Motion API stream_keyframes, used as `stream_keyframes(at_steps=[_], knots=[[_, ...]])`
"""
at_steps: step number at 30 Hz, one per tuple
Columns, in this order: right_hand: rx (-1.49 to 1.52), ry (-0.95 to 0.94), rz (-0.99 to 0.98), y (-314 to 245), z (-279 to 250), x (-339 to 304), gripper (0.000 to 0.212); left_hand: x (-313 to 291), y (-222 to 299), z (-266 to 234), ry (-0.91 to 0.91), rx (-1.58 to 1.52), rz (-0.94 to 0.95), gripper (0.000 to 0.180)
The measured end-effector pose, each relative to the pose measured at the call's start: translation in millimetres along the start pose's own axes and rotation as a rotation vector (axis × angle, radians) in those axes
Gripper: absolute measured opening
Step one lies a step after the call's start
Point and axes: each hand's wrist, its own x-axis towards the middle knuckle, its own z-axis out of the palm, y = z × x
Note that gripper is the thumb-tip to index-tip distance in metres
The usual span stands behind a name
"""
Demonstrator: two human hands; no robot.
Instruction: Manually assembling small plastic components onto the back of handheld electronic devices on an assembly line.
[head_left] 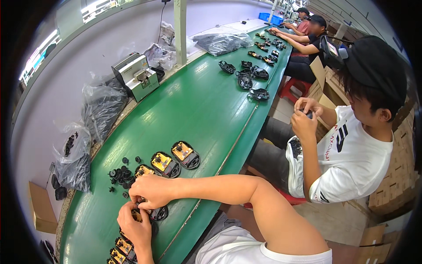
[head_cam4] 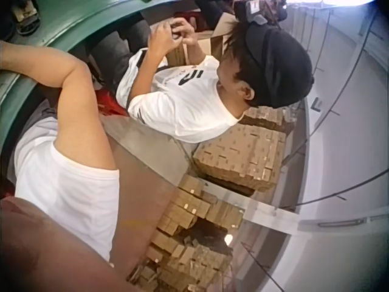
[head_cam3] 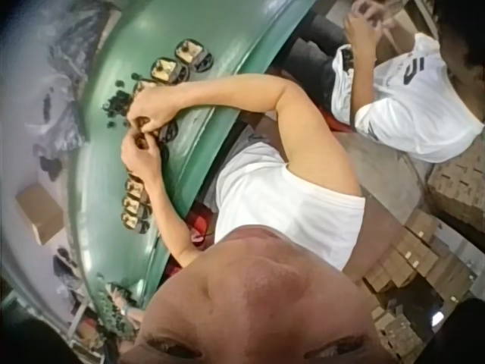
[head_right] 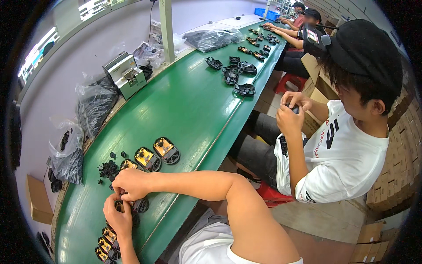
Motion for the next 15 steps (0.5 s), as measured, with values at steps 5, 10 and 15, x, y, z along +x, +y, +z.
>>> stream_keyframes(at_steps=[5,10,15], knots=[[-0.089,0.017,-0.004,-2,-3,-6,0.019,0,6,2,-0.016,-0.031,0.007,0.018],[-0.120,0.037,-0.040,4,-14,-13,0.018,9,17,13,-0.002,-0.021,0.041,0.017],[-0.081,0.016,-0.133,-3,-6,16,0.023,8,0,-7,0.078,0.014,0.061,0.025]])
